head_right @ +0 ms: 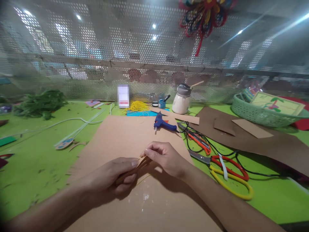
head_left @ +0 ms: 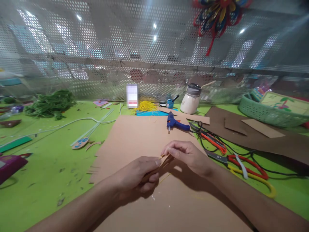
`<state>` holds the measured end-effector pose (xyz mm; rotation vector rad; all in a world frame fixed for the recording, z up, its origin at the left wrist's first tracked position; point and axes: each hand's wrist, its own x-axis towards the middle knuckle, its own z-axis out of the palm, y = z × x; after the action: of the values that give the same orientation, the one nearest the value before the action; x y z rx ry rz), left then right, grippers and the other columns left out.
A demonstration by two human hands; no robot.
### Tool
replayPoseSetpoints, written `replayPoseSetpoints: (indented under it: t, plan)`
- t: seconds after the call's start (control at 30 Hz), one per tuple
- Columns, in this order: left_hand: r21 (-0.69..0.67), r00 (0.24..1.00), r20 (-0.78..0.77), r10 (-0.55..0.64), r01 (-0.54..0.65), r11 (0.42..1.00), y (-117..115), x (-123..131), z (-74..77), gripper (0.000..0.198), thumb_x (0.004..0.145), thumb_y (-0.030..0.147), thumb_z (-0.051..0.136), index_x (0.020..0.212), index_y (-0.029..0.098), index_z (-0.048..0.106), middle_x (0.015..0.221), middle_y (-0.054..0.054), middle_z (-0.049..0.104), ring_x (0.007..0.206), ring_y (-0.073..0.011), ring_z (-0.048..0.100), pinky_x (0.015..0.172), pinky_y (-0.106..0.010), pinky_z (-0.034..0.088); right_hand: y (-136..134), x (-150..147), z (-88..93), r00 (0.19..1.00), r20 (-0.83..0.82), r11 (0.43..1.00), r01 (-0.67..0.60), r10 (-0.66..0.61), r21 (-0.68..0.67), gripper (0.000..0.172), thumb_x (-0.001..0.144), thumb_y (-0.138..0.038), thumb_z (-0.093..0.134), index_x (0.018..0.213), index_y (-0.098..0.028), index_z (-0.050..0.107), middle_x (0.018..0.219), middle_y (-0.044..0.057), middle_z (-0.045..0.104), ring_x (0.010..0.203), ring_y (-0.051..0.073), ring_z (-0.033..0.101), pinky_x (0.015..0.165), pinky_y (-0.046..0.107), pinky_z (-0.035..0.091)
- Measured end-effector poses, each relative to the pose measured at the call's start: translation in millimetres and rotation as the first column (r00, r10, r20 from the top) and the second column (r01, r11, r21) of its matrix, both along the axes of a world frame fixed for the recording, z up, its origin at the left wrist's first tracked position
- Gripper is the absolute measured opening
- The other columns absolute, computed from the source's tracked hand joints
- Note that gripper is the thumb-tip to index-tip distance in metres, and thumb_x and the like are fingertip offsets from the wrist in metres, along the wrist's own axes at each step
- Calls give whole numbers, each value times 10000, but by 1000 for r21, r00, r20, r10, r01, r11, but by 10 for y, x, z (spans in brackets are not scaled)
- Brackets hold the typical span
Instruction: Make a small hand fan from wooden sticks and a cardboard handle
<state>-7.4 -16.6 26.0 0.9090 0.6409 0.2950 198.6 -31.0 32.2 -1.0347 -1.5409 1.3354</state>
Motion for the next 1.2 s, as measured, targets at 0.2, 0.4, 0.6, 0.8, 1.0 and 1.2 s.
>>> replayPoseSetpoints:
  t: [0.2,0.4,0.6,0.8,1.0,1.2]
  plan:
    - [34,999,29,39,-40,999,-17,21,-24,296,974,390,489,744,209,443,533,108,324,359,-47,194,385,-213,239,7,-2,-20,994,-22,993,107,-108,-52,365,870,-526,654,878,-162,639,764,15,636,711,152,593,705,301,470]
    - [102,998,21,51,-53,993,-28,51,-57,252,972,398,519,820,197,518,568,99,360,368,-33,248,376,-179,262,-52,-51,-21,979,40,976,202,-199,-88,341,866,-488,650,872,-150,613,691,4,610,613,142,550,611,296,439]
    - [144,993,4,118,-118,983,-71,87,-94,343,953,444,538,731,201,442,534,98,391,346,-28,288,372,-171,330,-80,-134,-24,950,64,948,309,-305,-71,311,825,-384,673,997,-139,587,638,-44,566,592,127,512,608,284,412]
    - [131,994,-12,110,-107,986,-82,97,-117,296,934,433,552,768,197,486,524,84,454,323,-53,446,315,-145,329,-92,-120,-16,952,22,940,305,-305,-152,305,823,-373,641,1000,-130,594,644,-35,575,586,125,511,594,283,403]
    - [166,993,21,113,-115,979,-104,119,-183,278,937,417,538,786,191,475,546,76,485,372,-74,535,359,-154,420,-104,-107,-25,965,4,952,259,-262,-162,321,836,-384,624,1029,-131,582,668,-32,563,615,136,517,615,297,416]
    - [232,987,-8,159,-153,961,-145,155,-193,226,946,411,528,878,202,477,551,84,504,384,-69,523,390,-158,422,-158,-204,17,960,88,956,273,-264,-105,469,777,-311,670,1184,-124,533,759,-13,572,673,157,532,673,331,432]
